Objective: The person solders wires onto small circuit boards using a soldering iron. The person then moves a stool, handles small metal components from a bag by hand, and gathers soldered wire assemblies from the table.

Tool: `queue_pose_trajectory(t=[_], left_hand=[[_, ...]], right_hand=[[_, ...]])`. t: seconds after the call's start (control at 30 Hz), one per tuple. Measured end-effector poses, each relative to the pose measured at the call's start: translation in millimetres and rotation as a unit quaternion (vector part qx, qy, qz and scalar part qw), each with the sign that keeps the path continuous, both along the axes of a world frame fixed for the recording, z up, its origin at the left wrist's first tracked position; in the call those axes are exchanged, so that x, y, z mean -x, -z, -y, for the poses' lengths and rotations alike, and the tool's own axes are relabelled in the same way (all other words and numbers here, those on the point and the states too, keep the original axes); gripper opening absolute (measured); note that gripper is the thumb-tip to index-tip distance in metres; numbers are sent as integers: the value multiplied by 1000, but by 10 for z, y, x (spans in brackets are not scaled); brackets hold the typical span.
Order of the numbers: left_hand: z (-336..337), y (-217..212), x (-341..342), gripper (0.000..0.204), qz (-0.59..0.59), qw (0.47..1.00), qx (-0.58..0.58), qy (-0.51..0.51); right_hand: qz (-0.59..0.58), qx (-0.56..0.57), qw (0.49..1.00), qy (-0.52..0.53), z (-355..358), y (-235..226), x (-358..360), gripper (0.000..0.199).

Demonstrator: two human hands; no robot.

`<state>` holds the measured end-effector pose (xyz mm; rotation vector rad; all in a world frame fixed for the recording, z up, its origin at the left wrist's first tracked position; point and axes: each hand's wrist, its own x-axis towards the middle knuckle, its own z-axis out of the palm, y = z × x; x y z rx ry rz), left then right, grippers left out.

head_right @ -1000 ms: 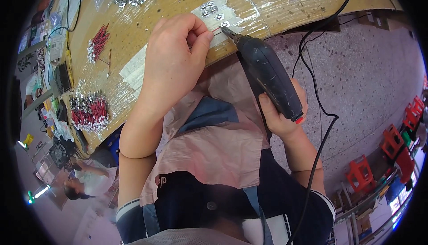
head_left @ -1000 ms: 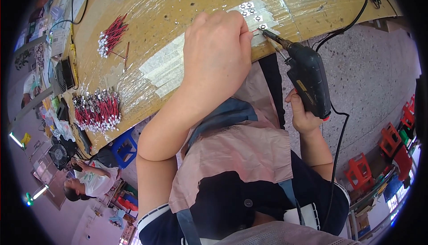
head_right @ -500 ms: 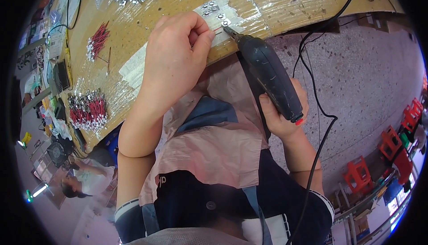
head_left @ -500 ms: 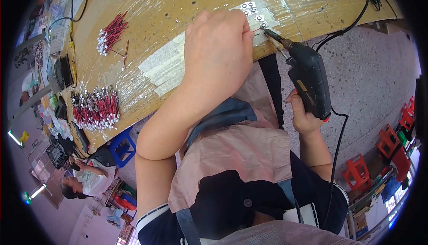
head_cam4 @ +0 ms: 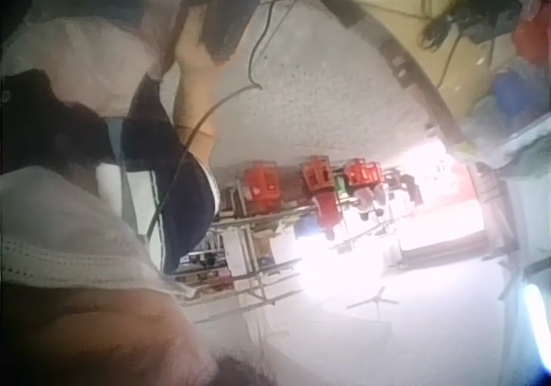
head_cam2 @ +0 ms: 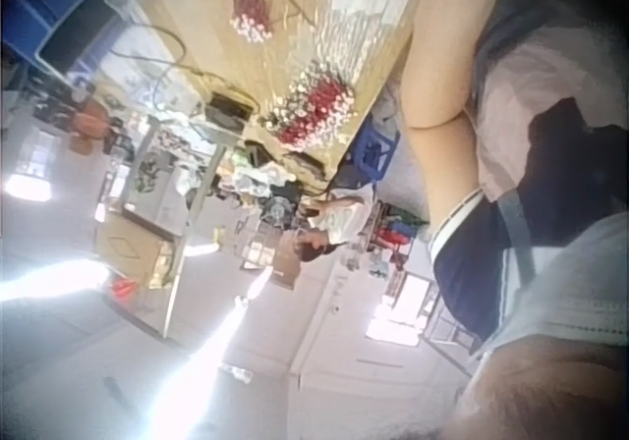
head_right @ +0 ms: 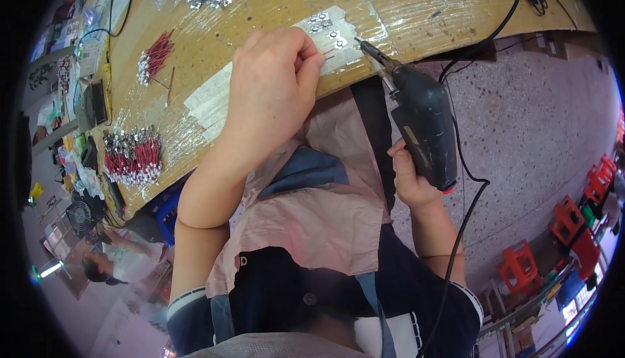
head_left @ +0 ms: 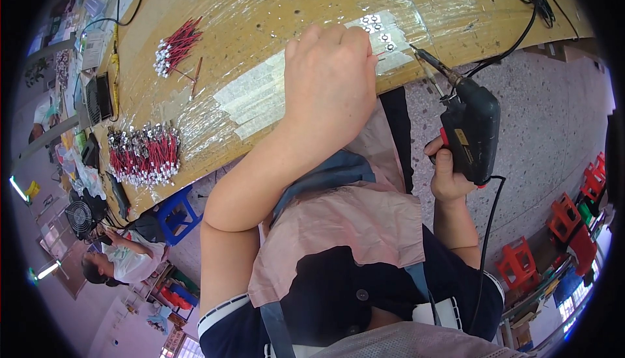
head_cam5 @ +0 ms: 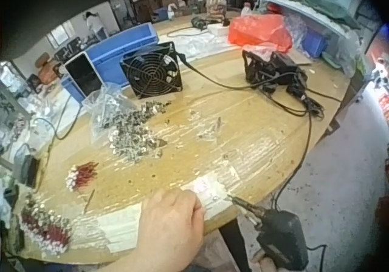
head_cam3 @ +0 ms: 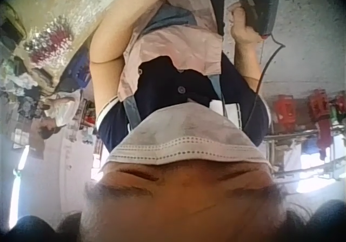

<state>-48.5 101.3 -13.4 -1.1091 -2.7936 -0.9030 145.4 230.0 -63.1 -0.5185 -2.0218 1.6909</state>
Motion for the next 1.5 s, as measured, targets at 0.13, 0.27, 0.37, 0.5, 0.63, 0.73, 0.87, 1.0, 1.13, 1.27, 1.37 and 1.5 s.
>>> queue_pose_trajectory(t=[0.13,0.27,0.37,0.5,0.63,0.73,0.87,1.0,1.13,1.27,1.37,1.5], left_hand=[[55,51,-13,10,4,999,-32,-12],[213,-6,-53,10,-6,998,-45,-36],[530,-166,-146,9,49,996,-48,-61],[1345,-244,-221,9,29,986,-16,-164],[2148,-281,-341,8,13,950,30,-310],[2365,-292,-270,8,-16,928,56,-367],[2051,-177,48,12,-50,945,51,-320],[1768,-44,275,13,-65,953,61,-290],[1399,-111,70,11,-56,975,38,-209],[1013,-169,-269,15,-78,993,-30,-79],[766,-169,-402,17,-71,996,-55,-5],[573,-141,-473,19,-41,996,-70,43]], right_hand=[[-45,19,999,18,31,-25,61,15],[-51,-18,998,14,39,-32,91,16],[-60,-33,996,48,66,20,94,21],[-50,-45,998,12,51,76,124,31],[-70,-52,996,-1,99,31,192,34],[-79,-50,996,-10,146,25,236,34],[-78,-61,995,-18,217,-28,284,33],[-72,-49,996,-22,248,-82,288,35],[-39,-6,999,8,282,-79,261,34],[43,104,993,-25,403,-312,536,29],[-13,187,982,-17,439,-316,689,28],[-8,247,969,11,431,-381,769,22]])
